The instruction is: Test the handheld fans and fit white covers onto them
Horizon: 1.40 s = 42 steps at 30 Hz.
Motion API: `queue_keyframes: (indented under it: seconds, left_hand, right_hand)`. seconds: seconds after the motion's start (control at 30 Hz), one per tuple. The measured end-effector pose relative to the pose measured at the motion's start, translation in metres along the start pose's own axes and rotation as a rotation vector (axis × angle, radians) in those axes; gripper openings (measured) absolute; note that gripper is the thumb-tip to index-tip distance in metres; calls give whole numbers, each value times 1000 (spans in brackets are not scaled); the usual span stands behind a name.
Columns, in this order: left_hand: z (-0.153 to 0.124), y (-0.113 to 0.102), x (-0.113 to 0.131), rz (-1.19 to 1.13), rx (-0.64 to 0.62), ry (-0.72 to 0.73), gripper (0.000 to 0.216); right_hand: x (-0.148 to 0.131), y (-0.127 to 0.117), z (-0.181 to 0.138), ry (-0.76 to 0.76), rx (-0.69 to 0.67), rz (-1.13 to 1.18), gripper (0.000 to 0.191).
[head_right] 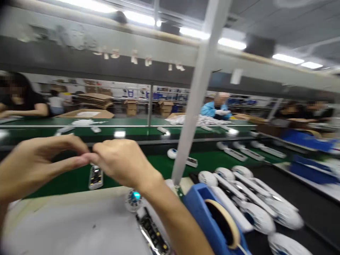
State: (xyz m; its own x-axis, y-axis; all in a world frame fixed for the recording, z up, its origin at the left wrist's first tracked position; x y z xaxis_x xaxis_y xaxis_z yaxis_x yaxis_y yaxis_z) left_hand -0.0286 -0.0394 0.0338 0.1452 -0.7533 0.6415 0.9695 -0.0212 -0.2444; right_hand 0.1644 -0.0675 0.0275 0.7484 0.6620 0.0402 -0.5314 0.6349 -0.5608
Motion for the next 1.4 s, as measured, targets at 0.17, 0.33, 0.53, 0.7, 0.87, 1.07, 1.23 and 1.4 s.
queue_keyframes:
  seconds: [0.17,0.33,0.53,0.7,0.87,1.07,1.23,1.4]
  left_hand:
    - [8,-2,9,196,-159,61,9]
    - [6,-3,8,153,-191,37,12]
    - [6,-3,7,148,-197,41,12]
    - [6,-3,10,194,-188,62,9]
    - [5,-2,12,207,-181,81,7]
    - [5,-1,11,224,-180,109,9]
    - [4,-2,14,231,-141,185,13]
    - [-1,-5,20,226,-116,265,16]
  right_hand:
    - [3,0,-1,52,77,102,28]
    - [1,-2,-2,49,72,111,22]
    - [-1,-1,-1,48,75,93,21]
    - [-3,-4,-1,30,81,94,25]
    - [-4,-5,-3,32,75,102,27]
    - [-5,-5,-3,24,65,94,27]
    - [-4,-7,-2,25,79,112,28]
    - [3,-2,-2,-75,187,62,43]
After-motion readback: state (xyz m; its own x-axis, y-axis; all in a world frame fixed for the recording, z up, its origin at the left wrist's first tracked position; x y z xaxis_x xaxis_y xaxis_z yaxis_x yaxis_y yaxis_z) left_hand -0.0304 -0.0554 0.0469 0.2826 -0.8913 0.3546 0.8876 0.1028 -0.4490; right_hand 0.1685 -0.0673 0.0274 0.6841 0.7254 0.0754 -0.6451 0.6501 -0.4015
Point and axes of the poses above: each hand's wrist, its own z-axis towards the middle knuckle, its own y-axis out of the palm, x = y × z, the point moved 1 cm from there along z, towards the middle knuckle, and after that the axes turned 15 degrees about x, right-handed, at the moved point
